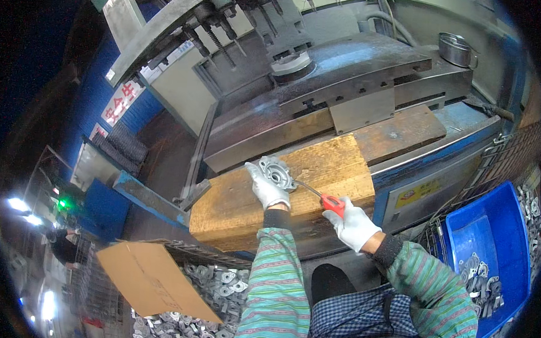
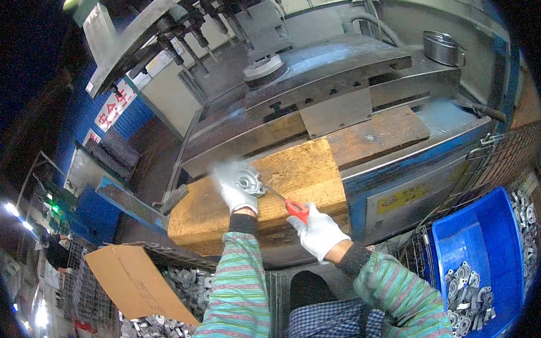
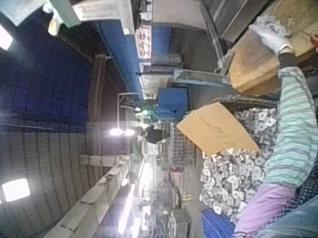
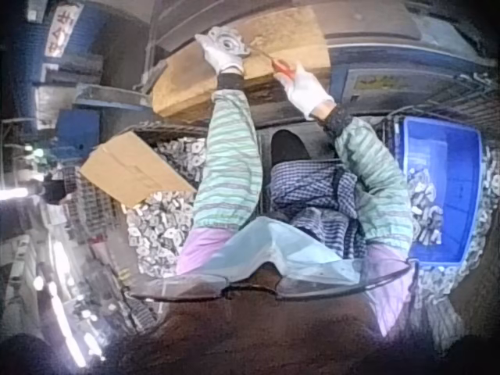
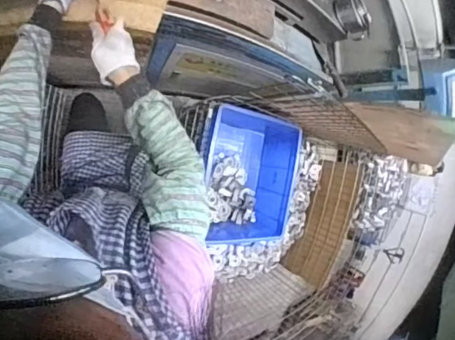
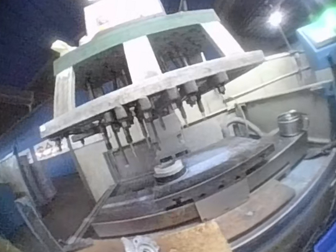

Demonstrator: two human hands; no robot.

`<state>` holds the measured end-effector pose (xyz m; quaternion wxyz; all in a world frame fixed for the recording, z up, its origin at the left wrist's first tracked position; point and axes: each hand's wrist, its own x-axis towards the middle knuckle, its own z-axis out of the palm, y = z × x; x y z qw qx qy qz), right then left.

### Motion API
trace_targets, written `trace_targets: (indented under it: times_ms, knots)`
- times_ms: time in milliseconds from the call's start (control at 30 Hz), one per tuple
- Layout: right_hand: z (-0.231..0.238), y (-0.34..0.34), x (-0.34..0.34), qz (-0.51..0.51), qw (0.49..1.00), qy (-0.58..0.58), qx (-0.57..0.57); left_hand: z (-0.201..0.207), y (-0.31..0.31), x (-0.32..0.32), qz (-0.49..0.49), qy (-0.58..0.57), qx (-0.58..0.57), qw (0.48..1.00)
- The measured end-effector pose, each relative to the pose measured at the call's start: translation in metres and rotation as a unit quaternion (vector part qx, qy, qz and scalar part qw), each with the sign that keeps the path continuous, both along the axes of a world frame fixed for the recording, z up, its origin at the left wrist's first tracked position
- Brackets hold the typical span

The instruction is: The person deburrs metal parts using a handheld deburring tool on a wooden block, loads them into an industrial drilling machine to process them while applying lubricant with a brush, and places the finished parts into a blue crate.

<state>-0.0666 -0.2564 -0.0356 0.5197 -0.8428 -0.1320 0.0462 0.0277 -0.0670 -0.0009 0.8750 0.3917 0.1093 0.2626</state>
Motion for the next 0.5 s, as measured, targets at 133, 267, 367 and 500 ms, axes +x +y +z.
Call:
trace_targets:
  times_ms: [133, 267, 367, 500]
  knots:
    - [0.001, -0.001, -0.007, 0.015, 1.0, -0.004, 0.003, -0.003, 0.004, 0.003, -0.011, 0.017, 0.036, 0.999]
    - [0.005, -0.001, -0.014, 0.015, 1.0, -0.007, -0.014, -0.005, 0.006, 0.004, -0.021, 0.007, 0.032, 0.999]
    - [0.007, -0.003, -0.018, 0.019, 1.0, -0.02, -0.011, -0.004, 0.005, 0.003, -0.022, 0.006, 0.035, 0.999]
    - [0.005, -0.002, -0.018, 0.01, 0.999, -0.027, -0.023, -0.003, 0.004, 0.004, -0.016, 0.011, 0.03, 0.999]
